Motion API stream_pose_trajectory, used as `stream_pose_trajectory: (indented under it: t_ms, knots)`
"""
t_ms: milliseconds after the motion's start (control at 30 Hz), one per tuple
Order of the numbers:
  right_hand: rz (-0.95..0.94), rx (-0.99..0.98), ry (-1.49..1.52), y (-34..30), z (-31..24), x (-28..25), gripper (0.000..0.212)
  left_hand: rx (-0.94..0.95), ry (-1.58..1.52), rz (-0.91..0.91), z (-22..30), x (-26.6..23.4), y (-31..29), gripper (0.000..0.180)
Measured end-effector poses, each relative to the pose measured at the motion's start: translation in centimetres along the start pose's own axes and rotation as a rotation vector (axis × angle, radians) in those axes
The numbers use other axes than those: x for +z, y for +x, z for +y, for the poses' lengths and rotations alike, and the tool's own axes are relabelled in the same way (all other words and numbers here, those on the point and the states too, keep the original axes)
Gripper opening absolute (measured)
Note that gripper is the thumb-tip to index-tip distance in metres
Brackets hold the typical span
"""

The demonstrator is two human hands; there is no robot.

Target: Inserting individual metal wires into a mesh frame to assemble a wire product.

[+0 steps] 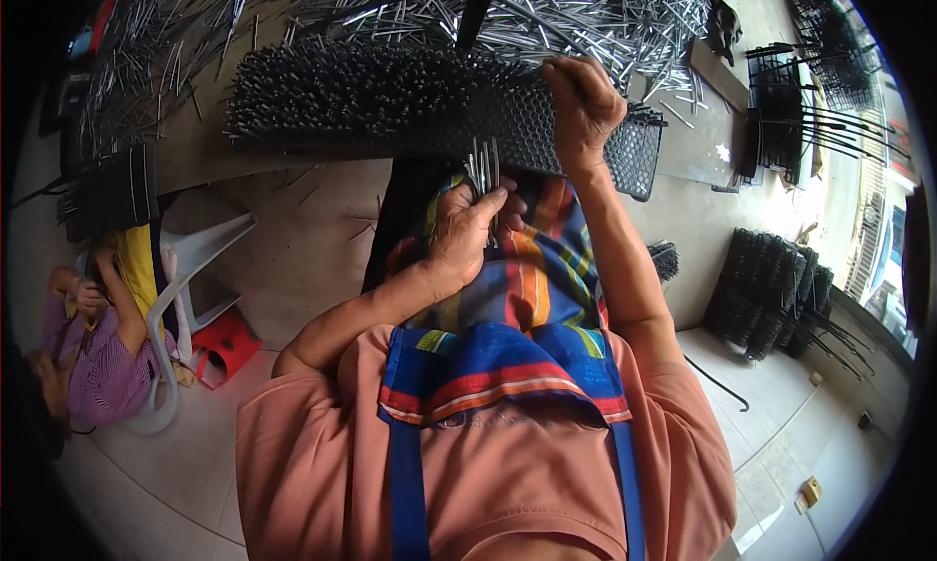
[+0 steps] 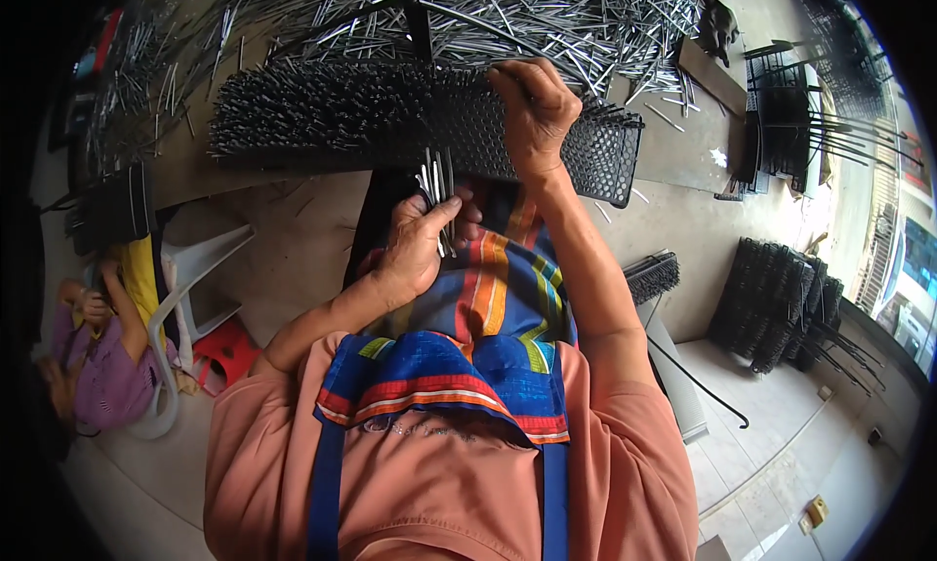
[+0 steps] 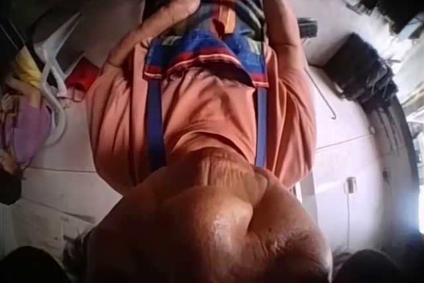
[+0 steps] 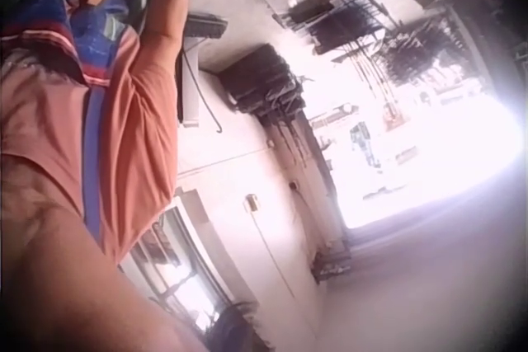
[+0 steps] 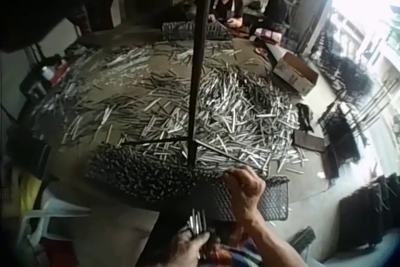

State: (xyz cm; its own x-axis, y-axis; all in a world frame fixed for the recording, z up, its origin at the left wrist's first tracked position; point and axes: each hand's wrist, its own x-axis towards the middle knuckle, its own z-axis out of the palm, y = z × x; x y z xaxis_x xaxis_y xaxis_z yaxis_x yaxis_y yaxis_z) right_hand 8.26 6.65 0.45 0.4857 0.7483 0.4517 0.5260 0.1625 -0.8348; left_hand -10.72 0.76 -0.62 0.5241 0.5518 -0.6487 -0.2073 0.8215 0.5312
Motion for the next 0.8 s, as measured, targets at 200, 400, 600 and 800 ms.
stream_pose_trajectory:
  t_ms: [200, 400, 600, 800]
  knots:
    - [-0.048, -0.099, -0.139, 0.4, -0.6, 0.3, 0.009, -0.265, -0.061, 0.021, -0.1, -0.1, 1.1, 0.016]
    - [-0.086, -0.128, -0.153, 0.5, -0.4, -0.1, 0.01, -0.064, 0.013, -0.012, 0.2, 0.5, 0.5, 0.017]
    - [-0.143, -0.083, -0.241, 0.2, 0.6, 0.6, 0.009, -0.222, -0.061, 0.016, -0.2, 0.2, 1.3, 0.017]
    - [-0.26, -0.127, -0.406, 1.5, 0.1, 1.1, 0.008, -0.211, -0.073, 0.06, -0.1, -0.1, 1.7, 0.014]
